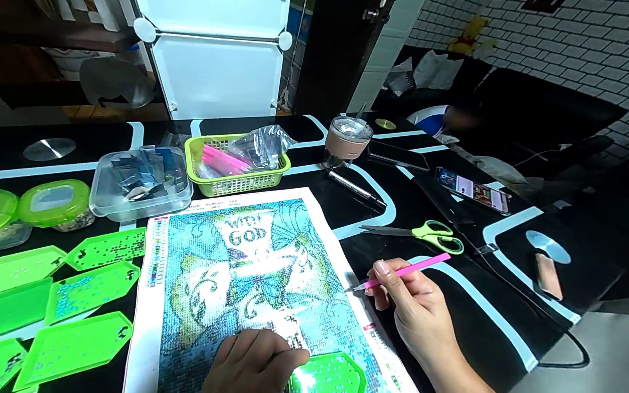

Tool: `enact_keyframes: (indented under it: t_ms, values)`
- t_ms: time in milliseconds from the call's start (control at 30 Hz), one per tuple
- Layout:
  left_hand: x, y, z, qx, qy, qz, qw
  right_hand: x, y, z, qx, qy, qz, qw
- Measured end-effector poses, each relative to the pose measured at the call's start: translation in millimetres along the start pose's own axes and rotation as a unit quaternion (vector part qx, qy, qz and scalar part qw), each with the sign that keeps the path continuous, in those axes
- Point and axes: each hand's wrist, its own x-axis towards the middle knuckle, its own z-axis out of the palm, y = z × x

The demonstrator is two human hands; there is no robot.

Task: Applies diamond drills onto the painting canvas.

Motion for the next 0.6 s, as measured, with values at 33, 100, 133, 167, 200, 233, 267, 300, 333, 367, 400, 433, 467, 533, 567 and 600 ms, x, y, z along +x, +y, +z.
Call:
enact_keyframes:
  t_ms: [33,100,133,167,200,233,267,300,333,367,400,433,467,533,567,600]
  values:
    - [0,0,0,0.000,0.004,0.002,1.000,-1,-4,2,0.002,-0.017,-0.005,1.000]
    - [0,0,1,0.003,0.006,0.002,1.000,-7,-16,6,0.025,-0.081,-0.006,0.996]
    - [0,0,1,0.005,0.005,0.000,1.000,-12,-22,9,0.039,-0.120,-0.002,0.992]
    - [-1,0,1,0.006,0.004,-0.001,1.000,-18,-27,12,0.049,-0.153,0.004,0.987]
    - [-1,1,1,0.007,0.003,-0.002,1.000,-25,-31,15,0.048,-0.180,0.007,0.983]
    - [-1,1,1,0.007,0.003,-0.001,1.000,-32,-32,17,0.037,-0.198,0.005,0.980]
    - [-1,1,2,0.007,0.005,0.000,1.000,-36,-31,18,0.021,-0.209,-0.006,0.978]
    - [-1,0,2,0.007,0.008,0.002,1.000,-40,-28,19,0.006,-0.213,-0.017,0.977]
    - [-1,0,2,0.008,0.010,0.004,1.000,-43,-25,20,-0.005,-0.211,-0.025,0.977]
    - [-1,-1,2,0.010,0.011,0.005,1.000,-44,-23,20,-0.011,-0.210,-0.030,0.977]
    - [-2,-1,3,0.012,0.012,0.005,1.000,-46,-22,20,-0.015,-0.210,-0.036,0.977]
    - [-2,0,3,0.012,0.011,0.005,1.000,-46,-22,20,-0.021,-0.214,-0.045,0.976]
    - [-2,0,3,0.012,0.012,0.005,1.000,-47,-22,20,-0.028,-0.220,-0.058,0.973]
    - [-2,0,4,0.012,0.016,0.007,1.000,-47,-22,22,-0.034,-0.240,-0.093,0.966]
    - [-2,0,4,0.011,0.018,0.006,1.000,-47,-22,23,-0.034,-0.247,-0.108,0.962]
    - [-2,1,4,0.012,0.021,0.006,1.000,-47,-22,25,-0.034,-0.252,-0.118,0.960]
